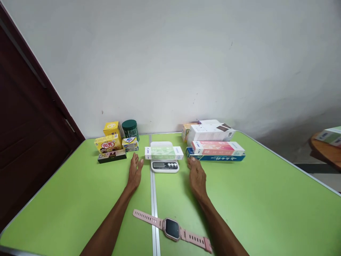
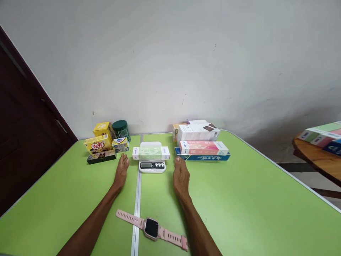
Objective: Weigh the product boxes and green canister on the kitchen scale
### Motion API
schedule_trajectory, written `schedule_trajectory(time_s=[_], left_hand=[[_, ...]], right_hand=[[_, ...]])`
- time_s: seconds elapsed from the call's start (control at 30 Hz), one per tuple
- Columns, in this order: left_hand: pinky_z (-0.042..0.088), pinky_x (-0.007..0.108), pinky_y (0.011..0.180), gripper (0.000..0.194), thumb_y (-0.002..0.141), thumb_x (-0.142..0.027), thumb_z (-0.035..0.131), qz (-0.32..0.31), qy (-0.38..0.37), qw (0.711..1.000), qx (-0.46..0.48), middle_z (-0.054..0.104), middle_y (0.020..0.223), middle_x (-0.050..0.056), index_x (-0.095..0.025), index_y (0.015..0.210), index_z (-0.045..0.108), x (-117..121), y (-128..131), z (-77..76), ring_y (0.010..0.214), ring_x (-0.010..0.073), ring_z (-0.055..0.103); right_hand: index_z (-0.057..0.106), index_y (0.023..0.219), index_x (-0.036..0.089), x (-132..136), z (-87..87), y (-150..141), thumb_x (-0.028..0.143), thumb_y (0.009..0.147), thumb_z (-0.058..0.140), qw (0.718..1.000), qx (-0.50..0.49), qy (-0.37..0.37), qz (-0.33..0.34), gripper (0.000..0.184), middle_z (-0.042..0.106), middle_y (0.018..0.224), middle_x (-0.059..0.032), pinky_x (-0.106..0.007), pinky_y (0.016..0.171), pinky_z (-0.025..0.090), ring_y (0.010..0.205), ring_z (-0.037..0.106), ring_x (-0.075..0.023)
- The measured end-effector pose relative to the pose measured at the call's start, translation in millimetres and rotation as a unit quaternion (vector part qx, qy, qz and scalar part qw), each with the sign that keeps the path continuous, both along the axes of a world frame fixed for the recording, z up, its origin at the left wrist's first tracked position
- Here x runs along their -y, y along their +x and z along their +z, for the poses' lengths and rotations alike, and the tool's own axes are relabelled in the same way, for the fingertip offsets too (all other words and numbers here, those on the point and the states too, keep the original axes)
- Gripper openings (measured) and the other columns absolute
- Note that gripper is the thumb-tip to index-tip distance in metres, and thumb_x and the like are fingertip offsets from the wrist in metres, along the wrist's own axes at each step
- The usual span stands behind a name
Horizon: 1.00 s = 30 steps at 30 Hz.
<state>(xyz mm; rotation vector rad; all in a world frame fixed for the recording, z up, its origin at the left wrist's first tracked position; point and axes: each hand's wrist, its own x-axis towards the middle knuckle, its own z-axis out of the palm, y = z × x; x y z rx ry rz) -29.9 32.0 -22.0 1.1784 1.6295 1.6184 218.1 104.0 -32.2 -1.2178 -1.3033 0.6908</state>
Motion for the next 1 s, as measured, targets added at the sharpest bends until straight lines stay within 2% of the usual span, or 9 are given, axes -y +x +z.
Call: schedule_trajectory(time_s=[0.17, 0.37, 0.5, 0.63, 0.73, 0.83, 1.0], left_hand=[[0.028, 0.053, 0.131, 0.1, 0.091, -0.078, 0.054, -0.001, 0.0, 1.0, -0.022, 0.028, 0.174, 0.021, -0.018, 0.166, 0.024, 4, 1, -0.4, 0.16, 0.0353, 0.032], [0.011, 0.05, 0.135, 0.094, 0.095, -0.069, 0.056, -0.031, -0.012, 0.991, -0.133, 0.02, 0.177, 0.015, -0.021, 0.168, 0.022, 6, 18, 3.2, 0.166, 0.0305, 0.014], [0.011, 0.049, 0.136, 0.093, 0.097, -0.065, 0.052, -0.072, -0.023, 0.987, -0.142, 0.02, 0.177, 0.018, -0.016, 0.169, 0.02, 5, 34, 9.5, 0.165, 0.0305, 0.016], [0.012, 0.048, 0.135, 0.093, 0.097, -0.064, 0.055, -0.044, -0.001, 0.993, -0.114, 0.02, 0.177, 0.016, -0.018, 0.169, 0.019, 14, 30, 19.9, 0.166, 0.0307, 0.015], [0.012, 0.048, 0.135, 0.091, 0.096, -0.065, 0.056, 0.023, 0.032, 0.993, -0.111, 0.024, 0.176, 0.016, -0.019, 0.167, 0.023, 31, 7, 30.7, 0.165, 0.0304, 0.018], [0.014, 0.049, 0.135, 0.09, 0.096, -0.066, 0.055, 0.098, 0.046, 0.986, -0.124, 0.027, 0.175, 0.017, -0.017, 0.165, 0.027, 51, -34, 39.1, 0.165, 0.0308, 0.02], [0.019, 0.051, 0.134, 0.088, 0.095, -0.067, 0.056, 0.194, 0.038, 0.971, -0.135, 0.033, 0.171, 0.02, -0.016, 0.162, 0.031, 71, -117, 35.4, 0.162, 0.0325, 0.026]], right_hand=[[0.072, 0.123, 0.016, 4, 9.8, -2, 0.078, 0.096, 0.035, 0.999, -0.023, -0.035, 0.011, 0.078, 0.073, 0.127, -0.0175, -0.049, 0.109, 0.045, 0.121, 0.064, -0.0336], [0.061, 0.148, 0.013, 8, 20.5, -8, 0.08, 0.093, 0.045, 0.996, -0.029, -0.038, 0.074, 0.088, 0.055, 0.157, -0.0177, -0.05, 0.126, 0.031, 0.149, 0.048, -0.0331], [0.059, 0.151, 0.01, 12, 26.2, -13, 0.086, 0.086, 0.047, 0.993, -0.037, -0.081, 0.08, 0.102, 0.053, 0.159, -0.0179, -0.049, 0.129, 0.028, 0.151, 0.044, -0.0348], [0.058, 0.152, 0.014, 23, 43.2, -25, 0.082, 0.089, 0.047, 0.994, -0.017, -0.068, 0.082, 0.094, 0.051, 0.161, -0.0138, -0.047, 0.128, 0.028, 0.153, 0.042, -0.0338], [0.057, 0.153, 0.015, 33, 61.5, -53, 0.082, 0.089, 0.048, 0.992, -0.001, -0.047, 0.118, 0.093, 0.052, 0.161, -0.0138, -0.049, 0.127, 0.03, 0.153, 0.042, -0.0343], [0.057, 0.153, 0.012, 39, 71.9, -102, 0.085, 0.087, 0.048, 0.982, 0.007, -0.046, 0.181, 0.099, 0.051, 0.161, -0.0163, -0.051, 0.128, 0.028, 0.153, 0.042, -0.0346], [0.052, 0.156, 0.008, 44, 62.4, -197, 0.086, 0.088, 0.045, 0.955, -0.005, -0.078, 0.287, 0.103, 0.048, 0.163, -0.0192, -0.053, 0.13, 0.025, 0.155, 0.039, -0.0357]])
